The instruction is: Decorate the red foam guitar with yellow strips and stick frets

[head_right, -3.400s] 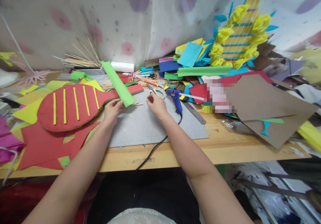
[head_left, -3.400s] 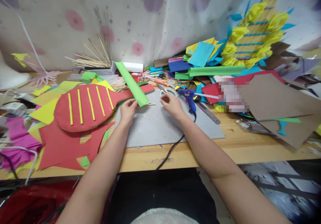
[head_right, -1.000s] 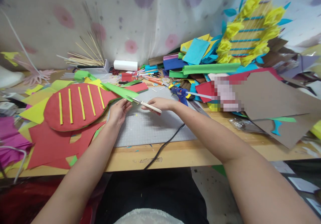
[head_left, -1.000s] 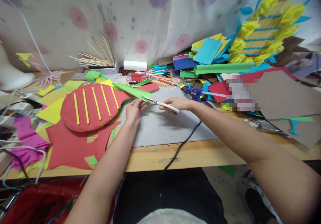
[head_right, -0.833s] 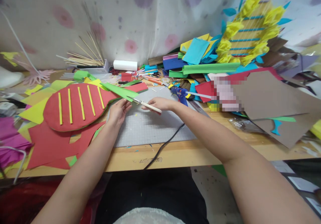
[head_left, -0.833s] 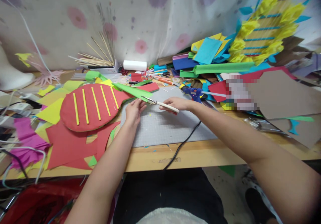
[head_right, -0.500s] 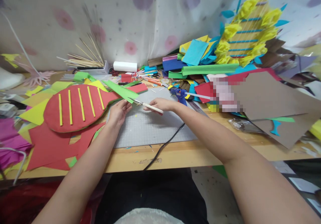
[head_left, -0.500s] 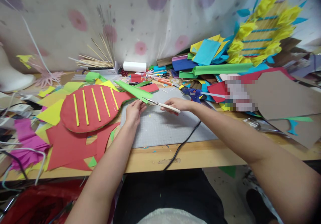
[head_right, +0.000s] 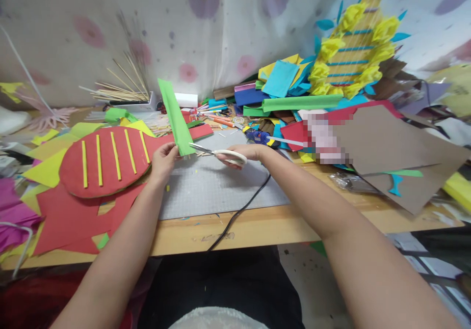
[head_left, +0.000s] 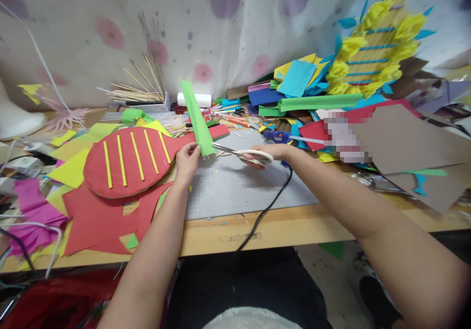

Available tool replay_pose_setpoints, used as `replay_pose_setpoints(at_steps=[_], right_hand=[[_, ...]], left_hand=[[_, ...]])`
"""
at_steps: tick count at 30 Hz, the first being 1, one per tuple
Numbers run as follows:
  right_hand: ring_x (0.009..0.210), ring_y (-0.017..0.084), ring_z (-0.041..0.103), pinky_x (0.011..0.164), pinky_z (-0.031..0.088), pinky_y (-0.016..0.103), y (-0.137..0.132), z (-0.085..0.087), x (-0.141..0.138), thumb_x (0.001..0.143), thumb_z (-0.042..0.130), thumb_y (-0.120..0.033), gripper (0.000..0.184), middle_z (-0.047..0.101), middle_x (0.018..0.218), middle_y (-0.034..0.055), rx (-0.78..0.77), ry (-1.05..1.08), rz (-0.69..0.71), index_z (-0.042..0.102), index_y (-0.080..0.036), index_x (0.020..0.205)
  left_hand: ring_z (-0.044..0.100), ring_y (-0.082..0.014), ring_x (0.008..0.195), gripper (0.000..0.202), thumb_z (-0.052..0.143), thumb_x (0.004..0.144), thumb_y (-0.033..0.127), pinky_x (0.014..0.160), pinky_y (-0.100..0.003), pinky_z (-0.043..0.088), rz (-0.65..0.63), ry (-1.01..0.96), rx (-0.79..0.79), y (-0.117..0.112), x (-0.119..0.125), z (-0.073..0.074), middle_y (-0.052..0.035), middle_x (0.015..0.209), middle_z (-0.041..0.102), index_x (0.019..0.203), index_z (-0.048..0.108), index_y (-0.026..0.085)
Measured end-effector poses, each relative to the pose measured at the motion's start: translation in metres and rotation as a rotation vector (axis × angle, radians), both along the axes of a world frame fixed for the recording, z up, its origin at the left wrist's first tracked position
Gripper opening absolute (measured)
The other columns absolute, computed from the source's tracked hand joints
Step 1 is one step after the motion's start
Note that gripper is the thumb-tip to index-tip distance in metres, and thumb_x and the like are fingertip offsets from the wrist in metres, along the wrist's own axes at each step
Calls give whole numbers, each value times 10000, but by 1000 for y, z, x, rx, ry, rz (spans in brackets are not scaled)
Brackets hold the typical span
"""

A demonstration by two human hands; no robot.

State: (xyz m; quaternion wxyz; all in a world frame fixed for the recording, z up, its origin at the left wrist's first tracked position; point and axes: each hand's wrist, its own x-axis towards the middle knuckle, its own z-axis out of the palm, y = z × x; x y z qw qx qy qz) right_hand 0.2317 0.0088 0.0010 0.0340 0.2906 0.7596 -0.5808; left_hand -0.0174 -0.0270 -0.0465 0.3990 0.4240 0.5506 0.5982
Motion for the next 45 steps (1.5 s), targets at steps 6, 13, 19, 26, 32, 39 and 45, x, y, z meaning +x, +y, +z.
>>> replay_pose_setpoints(at_steps=[6,13,19,26,32,39,45], right_hand=[[458,64,435,442,377,205,3,-4,-14,736,427,-709,566,454,532,-31,9,-46,14,457,-151,646],[455,59,429,446,380,208,9,-9,-16,714,536,-631,485,449,537,-44,-53,-1,-15,454,-156,661],[466,60,441,449,372,206,16,-12,-14,655,642,-533,413,459,558,-55,-68,-41,-40,469,-161,697],[463,54,433,440,351,204,12,-5,-16,655,635,-555,430,428,566,-62,-48,-83,-85,496,-159,747],[462,50,430,436,338,196,11,-8,-15,677,615,-548,416,450,564,-57,29,-83,-88,548,-149,775],[455,46,421,430,324,196,10,-3,-18,673,610,-551,427,450,562,-57,67,-100,-102,556,-142,784],[455,52,411,440,325,200,8,-1,-23,683,585,-578,431,444,535,-57,106,-117,-86,531,-153,729]], left_hand=[[572,-109,590,285,647,610,348,554,-228,483,-67,-23,-21,-5,3,5,-26,709,649,790,644,127],[577,-108,581,327,678,601,380,564,-237,490,-144,-44,-88,-4,-1,4,-26,712,662,818,674,136],[570,-112,578,360,718,557,380,554,-242,476,-211,-73,-153,-8,-2,8,-46,718,662,808,691,125],[552,-111,557,292,742,522,318,541,-244,476,-226,-119,-219,-12,2,15,-37,653,636,735,693,124],[527,-98,517,229,724,543,286,529,-237,474,-240,-127,-240,-11,1,15,-27,590,611,696,686,120],[493,-76,470,210,713,551,286,514,-223,462,-240,-137,-258,-8,0,9,-14,534,575,644,658,107],[464,-62,458,234,713,539,300,492,-209,453,-244,-141,-230,-6,-3,5,-9,536,565,651,658,103]])
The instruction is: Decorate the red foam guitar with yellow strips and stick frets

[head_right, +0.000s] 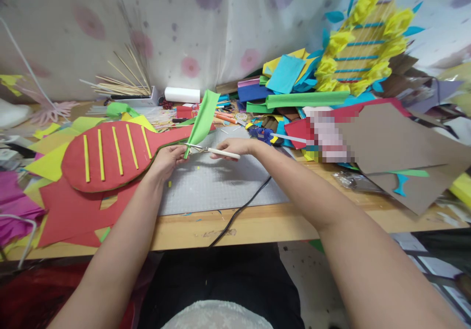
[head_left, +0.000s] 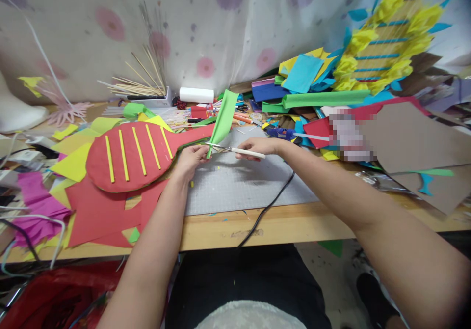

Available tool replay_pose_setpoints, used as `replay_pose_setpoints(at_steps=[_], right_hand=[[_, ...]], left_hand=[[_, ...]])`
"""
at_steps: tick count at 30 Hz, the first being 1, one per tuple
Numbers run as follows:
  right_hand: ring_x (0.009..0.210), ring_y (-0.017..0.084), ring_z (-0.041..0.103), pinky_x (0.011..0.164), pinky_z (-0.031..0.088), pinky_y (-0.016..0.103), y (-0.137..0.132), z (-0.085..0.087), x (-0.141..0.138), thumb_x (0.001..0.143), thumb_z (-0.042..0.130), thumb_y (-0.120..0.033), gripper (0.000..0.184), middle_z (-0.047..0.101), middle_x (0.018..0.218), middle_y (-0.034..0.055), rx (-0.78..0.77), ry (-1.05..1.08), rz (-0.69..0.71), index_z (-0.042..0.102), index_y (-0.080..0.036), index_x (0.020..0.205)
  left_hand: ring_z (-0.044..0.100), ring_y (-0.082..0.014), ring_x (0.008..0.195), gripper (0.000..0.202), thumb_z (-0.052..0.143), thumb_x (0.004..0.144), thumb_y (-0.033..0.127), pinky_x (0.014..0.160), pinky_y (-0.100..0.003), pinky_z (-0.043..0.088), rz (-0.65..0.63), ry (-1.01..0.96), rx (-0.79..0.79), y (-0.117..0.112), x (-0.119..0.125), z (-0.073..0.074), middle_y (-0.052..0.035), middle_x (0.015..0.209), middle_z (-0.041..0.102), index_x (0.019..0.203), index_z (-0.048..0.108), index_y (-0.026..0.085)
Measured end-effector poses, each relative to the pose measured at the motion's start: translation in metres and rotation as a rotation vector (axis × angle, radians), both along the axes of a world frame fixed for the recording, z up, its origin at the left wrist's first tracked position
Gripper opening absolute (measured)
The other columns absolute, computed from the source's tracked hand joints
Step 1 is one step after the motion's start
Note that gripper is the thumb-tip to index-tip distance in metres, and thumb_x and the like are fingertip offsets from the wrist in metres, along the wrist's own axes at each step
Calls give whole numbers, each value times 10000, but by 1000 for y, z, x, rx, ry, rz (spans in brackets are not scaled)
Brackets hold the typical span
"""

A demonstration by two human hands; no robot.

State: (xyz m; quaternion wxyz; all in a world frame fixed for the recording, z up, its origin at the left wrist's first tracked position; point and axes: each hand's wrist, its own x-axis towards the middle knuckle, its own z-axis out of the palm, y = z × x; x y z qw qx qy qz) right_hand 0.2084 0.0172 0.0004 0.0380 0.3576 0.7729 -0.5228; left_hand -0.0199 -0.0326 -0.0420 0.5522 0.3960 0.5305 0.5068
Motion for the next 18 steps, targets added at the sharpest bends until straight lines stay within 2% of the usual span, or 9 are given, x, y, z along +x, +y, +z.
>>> replay_pose_setpoints(at_steps=[4,12,18], right_hand=[[466,57,396,462,312,207,-4,4,-3,680,574,-604,452,434,510,-54,65,-39,8,502,-159,645],[534,72,362,519,254,223,-4,9,-8,626,566,-662,510,432,565,-40,296,-136,-62,619,-159,691],[534,82,386,547,264,234,4,10,-16,632,553,-673,526,450,558,-35,318,-101,-101,641,-164,729]], left_hand=[[484,-73,475,220,717,529,300,508,-215,466,17,3,-14,1,0,-1,2,520,550,630,652,116],[531,-89,522,227,706,539,304,532,-212,461,14,-13,-22,-1,0,3,-37,580,603,630,647,106],[541,-89,520,271,719,546,319,579,-244,487,60,-51,6,0,-1,2,-10,568,587,703,647,110]])
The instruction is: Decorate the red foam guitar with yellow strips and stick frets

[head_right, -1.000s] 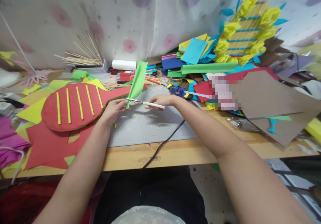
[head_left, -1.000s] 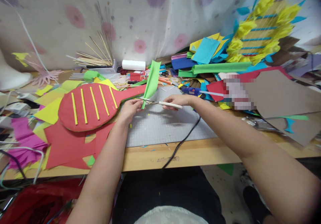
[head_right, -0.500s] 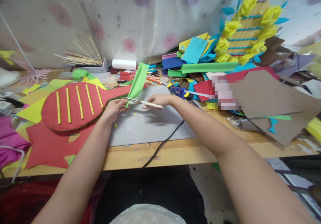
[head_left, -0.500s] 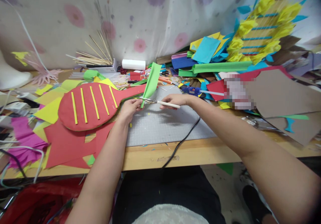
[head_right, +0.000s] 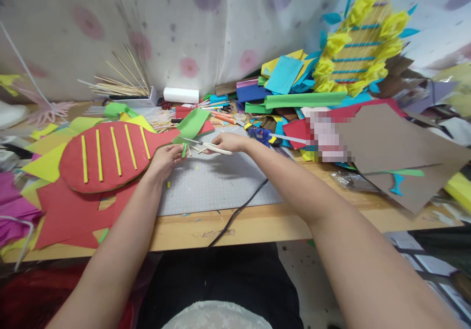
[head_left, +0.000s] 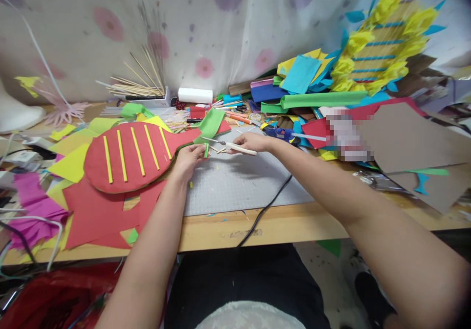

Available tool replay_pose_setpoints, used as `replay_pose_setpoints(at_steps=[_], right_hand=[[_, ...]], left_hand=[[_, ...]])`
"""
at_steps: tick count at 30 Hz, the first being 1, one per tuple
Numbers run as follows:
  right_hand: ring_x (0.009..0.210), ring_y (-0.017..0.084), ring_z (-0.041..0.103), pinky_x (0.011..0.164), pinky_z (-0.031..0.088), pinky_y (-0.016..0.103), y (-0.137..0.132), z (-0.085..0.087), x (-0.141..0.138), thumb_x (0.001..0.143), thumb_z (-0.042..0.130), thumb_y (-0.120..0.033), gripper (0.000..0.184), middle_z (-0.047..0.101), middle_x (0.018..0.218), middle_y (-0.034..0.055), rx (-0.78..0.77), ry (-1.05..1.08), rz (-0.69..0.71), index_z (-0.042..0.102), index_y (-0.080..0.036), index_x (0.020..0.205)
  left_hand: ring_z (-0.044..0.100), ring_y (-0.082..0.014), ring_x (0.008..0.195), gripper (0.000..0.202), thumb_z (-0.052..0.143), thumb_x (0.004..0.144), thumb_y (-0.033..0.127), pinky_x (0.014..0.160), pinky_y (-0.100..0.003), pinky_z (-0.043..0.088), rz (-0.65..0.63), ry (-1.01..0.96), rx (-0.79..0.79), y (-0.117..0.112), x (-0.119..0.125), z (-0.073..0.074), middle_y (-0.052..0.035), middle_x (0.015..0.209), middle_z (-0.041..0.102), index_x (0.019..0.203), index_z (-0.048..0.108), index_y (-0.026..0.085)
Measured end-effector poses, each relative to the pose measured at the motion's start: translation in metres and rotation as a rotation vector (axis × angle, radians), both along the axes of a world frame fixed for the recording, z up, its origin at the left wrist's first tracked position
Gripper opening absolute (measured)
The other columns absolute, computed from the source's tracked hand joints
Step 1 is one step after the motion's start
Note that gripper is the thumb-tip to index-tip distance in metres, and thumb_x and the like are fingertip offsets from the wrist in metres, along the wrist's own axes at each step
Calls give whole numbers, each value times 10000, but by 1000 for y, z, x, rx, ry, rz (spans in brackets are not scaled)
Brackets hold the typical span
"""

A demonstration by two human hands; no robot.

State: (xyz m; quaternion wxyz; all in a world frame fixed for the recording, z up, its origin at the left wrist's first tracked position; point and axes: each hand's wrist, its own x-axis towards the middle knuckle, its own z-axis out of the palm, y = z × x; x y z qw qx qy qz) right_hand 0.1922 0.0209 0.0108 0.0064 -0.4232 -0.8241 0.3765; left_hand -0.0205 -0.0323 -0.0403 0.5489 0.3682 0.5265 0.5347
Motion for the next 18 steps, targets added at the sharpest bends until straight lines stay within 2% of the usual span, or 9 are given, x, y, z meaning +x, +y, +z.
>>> replay_pose_setpoints(at_steps=[3,5,8,11,15,18], right_hand=[[549,96,426,561,292,238,7,2,-6,667,512,-686,540,482,575,-18,56,44,-48,616,-160,730],[610,126,484,588,324,247,11,2,-9,701,475,-685,540,541,648,15,147,43,-121,603,-165,768],[810,215,557,678,373,286,12,-1,-14,734,478,-634,502,613,858,96,307,-114,-305,599,-166,871],[971,294,551,754,393,333,6,-12,-16,750,508,-548,475,601,1025,182,375,-329,-479,578,-136,975],[996,312,559,773,399,355,-6,-29,-15,797,481,-441,482,586,1062,247,380,-396,-533,491,-83,1120],[963,316,567,745,392,357,-12,-34,-11,799,480,-430,469,588,1034,247,387,-363,-551,465,-89,1120]], left_hand=[[552,-89,534,280,721,550,304,602,-262,495,42,-13,13,2,0,-2,-1,598,587,736,629,116],[558,-89,546,277,721,548,290,611,-265,495,74,-23,25,3,0,-2,-1,623,594,739,616,120],[561,-91,550,290,724,540,294,606,-256,487,102,-14,49,3,2,-3,-3,632,607,747,609,126],[547,-87,529,288,726,537,312,575,-231,465,125,39,106,2,7,-4,-3,615,619,732,614,132],[546,-93,552,221,720,549,290,614,-231,469,118,162,217,-1,15,-4,-3,611,633,696,637,146],[567,-110,593,200,724,549,272,659,-246,479,111,224,248,-4,20,-3,-10,636,649,691,656,148]])
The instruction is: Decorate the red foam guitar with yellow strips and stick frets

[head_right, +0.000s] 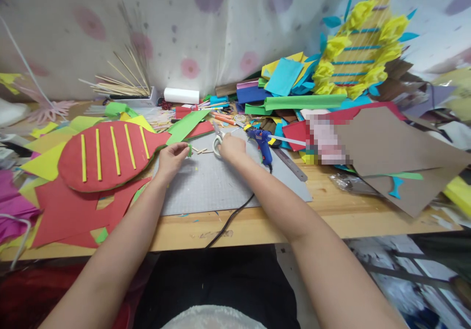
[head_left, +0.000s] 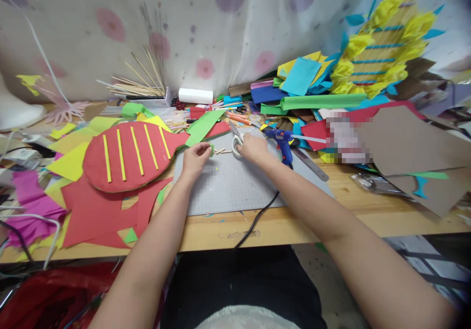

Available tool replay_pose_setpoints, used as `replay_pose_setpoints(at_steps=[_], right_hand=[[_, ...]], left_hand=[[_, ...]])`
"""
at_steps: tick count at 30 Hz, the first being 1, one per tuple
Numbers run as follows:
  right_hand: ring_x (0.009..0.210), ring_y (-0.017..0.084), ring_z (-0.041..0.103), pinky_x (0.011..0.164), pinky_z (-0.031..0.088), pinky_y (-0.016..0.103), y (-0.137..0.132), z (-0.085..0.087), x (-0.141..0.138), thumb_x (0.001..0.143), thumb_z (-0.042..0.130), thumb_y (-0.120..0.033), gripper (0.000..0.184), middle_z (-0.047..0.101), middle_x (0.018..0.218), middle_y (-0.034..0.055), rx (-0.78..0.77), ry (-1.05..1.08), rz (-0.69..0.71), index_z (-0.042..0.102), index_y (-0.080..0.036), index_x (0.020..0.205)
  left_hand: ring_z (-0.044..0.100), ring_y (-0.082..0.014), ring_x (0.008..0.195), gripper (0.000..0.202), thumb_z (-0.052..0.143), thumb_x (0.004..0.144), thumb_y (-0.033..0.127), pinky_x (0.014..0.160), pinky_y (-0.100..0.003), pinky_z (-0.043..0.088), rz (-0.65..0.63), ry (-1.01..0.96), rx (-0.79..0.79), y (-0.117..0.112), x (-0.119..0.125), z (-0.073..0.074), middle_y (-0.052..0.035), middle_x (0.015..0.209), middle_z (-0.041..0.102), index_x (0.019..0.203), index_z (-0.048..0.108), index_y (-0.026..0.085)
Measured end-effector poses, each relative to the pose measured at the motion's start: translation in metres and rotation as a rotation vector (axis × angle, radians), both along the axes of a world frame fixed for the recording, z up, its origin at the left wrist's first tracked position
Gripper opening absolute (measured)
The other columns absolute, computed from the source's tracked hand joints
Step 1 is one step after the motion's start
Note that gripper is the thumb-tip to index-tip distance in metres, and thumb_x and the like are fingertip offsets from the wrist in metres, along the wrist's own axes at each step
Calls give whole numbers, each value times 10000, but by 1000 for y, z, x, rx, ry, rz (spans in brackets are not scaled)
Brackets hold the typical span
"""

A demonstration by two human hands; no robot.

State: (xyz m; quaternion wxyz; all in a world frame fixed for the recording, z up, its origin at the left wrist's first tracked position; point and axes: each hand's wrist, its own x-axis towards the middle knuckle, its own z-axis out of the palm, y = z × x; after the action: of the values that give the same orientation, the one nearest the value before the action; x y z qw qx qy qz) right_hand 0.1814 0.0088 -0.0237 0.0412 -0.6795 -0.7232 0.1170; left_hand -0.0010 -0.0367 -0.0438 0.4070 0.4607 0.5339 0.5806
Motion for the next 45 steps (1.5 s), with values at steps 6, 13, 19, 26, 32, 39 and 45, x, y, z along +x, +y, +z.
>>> replay_pose_setpoints(at_steps=[6,13,19,26,32,39,45], right_hand=[[773,191,528,628,316,260,-11,10,19,741,503,-582,437,604,895,68,92,268,235,492,-196,946],[700,166,483,712,277,288,-21,11,29,725,494,-625,458,591,806,41,133,174,612,494,-183,846],[691,170,493,735,277,300,-21,12,29,725,477,-651,481,604,812,47,118,110,674,502,-186,844],[639,159,483,693,265,282,-25,20,24,733,458,-672,517,599,721,38,176,-11,647,551,-179,856],[656,173,481,593,215,257,-23,17,28,725,417,-717,558,587,678,40,209,-51,534,590,-196,824],[631,150,470,653,263,259,-22,22,30,741,420,-691,528,593,724,24,44,50,631,538,-190,862],[634,156,482,700,265,283,-22,22,26,744,425,-689,531,606,723,38,160,-26,676,550,-183,847]], left_hand=[[553,-100,614,227,693,630,307,690,-240,450,-168,-74,33,-3,-1,3,3,654,630,794,669,151],[526,-112,661,206,665,686,355,713,-254,417,-332,-11,94,0,-5,1,3,664,595,738,629,159],[534,-121,650,205,669,679,359,707,-270,427,-337,9,132,2,-7,-1,1,654,603,732,627,166],[526,-118,661,194,636,698,337,706,-260,416,-294,60,134,2,-8,-3,-4,655,604,646,601,154],[532,-122,663,198,643,692,350,710,-265,420,-320,36,116,0,-6,0,-8,660,608,703,624,153],[530,-120,653,185,648,691,345,714,-268,428,-327,38,121,0,-6,0,-2,649,602,694,614,163],[522,-125,645,135,639,683,281,695,-264,422,-316,44,97,0,-6,3,-2,623,587,630,599,164]])
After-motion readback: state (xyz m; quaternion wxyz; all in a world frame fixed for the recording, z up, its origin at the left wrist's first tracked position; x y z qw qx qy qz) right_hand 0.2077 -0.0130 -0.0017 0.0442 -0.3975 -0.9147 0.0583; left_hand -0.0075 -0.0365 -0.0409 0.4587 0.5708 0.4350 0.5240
